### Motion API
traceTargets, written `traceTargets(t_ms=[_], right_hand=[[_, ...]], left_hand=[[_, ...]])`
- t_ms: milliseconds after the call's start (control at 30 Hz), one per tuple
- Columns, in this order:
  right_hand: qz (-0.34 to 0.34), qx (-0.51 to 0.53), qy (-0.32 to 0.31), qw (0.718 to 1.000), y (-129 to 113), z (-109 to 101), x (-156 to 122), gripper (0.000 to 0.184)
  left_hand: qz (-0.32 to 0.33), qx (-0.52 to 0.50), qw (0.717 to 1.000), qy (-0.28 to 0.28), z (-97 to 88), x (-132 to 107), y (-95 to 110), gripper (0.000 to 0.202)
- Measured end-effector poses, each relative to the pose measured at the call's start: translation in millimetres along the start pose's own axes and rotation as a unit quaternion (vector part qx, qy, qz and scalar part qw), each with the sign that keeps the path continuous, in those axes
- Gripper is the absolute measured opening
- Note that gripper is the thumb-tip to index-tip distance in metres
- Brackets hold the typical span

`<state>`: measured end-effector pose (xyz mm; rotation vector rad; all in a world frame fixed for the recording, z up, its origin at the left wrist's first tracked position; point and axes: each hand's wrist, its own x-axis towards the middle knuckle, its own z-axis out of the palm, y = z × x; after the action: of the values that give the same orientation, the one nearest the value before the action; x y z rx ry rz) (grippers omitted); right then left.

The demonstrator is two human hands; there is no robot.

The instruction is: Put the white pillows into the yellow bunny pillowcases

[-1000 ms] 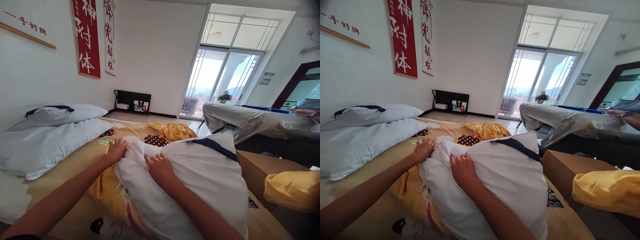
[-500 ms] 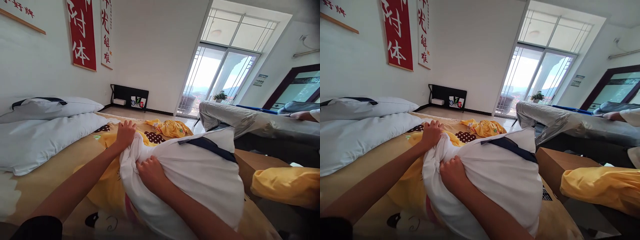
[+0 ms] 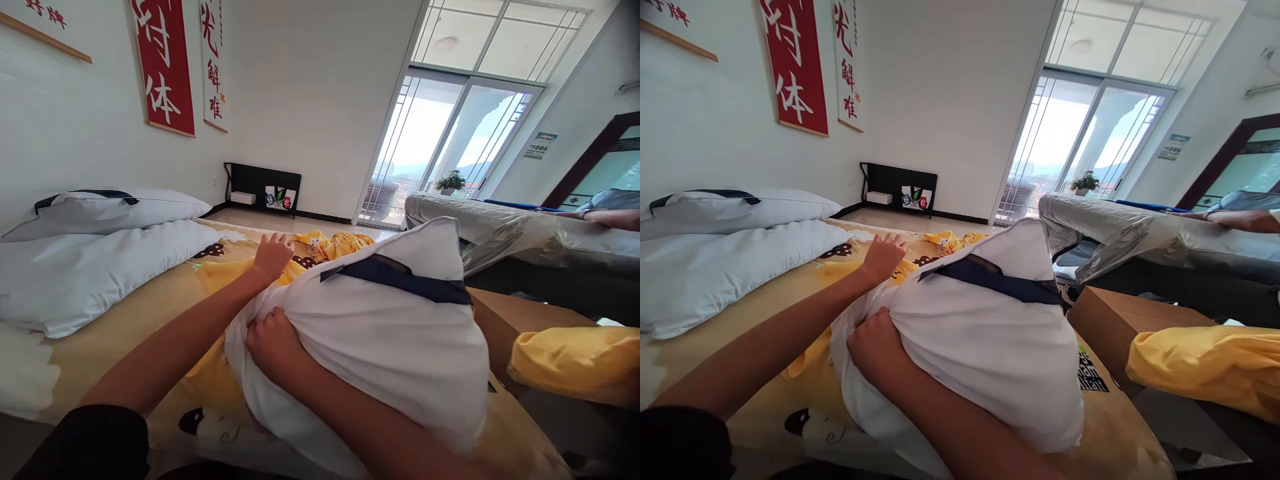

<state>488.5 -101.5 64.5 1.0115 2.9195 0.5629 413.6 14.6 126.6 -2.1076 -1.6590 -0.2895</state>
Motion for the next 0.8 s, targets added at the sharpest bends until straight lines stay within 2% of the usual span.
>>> traceTargets(t_ms=[100, 200, 267, 333, 400, 567, 667, 800], right_hand=[[0.010, 0.002, 0.007, 1.000, 5, 0, -7, 0.020], [0.030, 0.000, 0.025, 0.999, 16, 5, -14, 0.026], [0.045, 0.004, 0.036, 0.998, 25, 9, -16, 0.029], [0.055, 0.015, 0.040, 0.998, 35, 13, -14, 0.029], [0.058, 0.025, 0.040, 0.997, 40, 14, -8, 0.027], [0.052, 0.032, 0.047, 0.997, 39, 16, 7, 0.027], [0.063, 0.038, 0.072, 0.995, 49, 24, 8, 0.031], [0.173, 0.045, 0.092, 0.980, 85, 39, 7, 0.041]], left_hand=[[0.007, 0.000, 1.000, 0.011, 17.5, -3, -10, 0.035], [-0.045, 0.009, 0.999, 0.000, 32.7, -5, -37, 0.033], [-0.074, 0.014, 0.997, -0.007, 34.6, -4, -52, 0.032], [-0.077, 0.010, 0.997, -0.013, 29.1, -3, -55, 0.027], [-0.058, -0.001, 0.998, -0.014, 19.1, 0, -44, 0.021], [0.033, -0.031, 0.998, 0.036, -5.2, 5, 11, 0.031], [0.107, -0.047, 0.992, 0.055, -14.4, -2, 38, 0.031], [0.180, -0.054, 0.981, 0.056, -20.0, -17, 56, 0.027]])
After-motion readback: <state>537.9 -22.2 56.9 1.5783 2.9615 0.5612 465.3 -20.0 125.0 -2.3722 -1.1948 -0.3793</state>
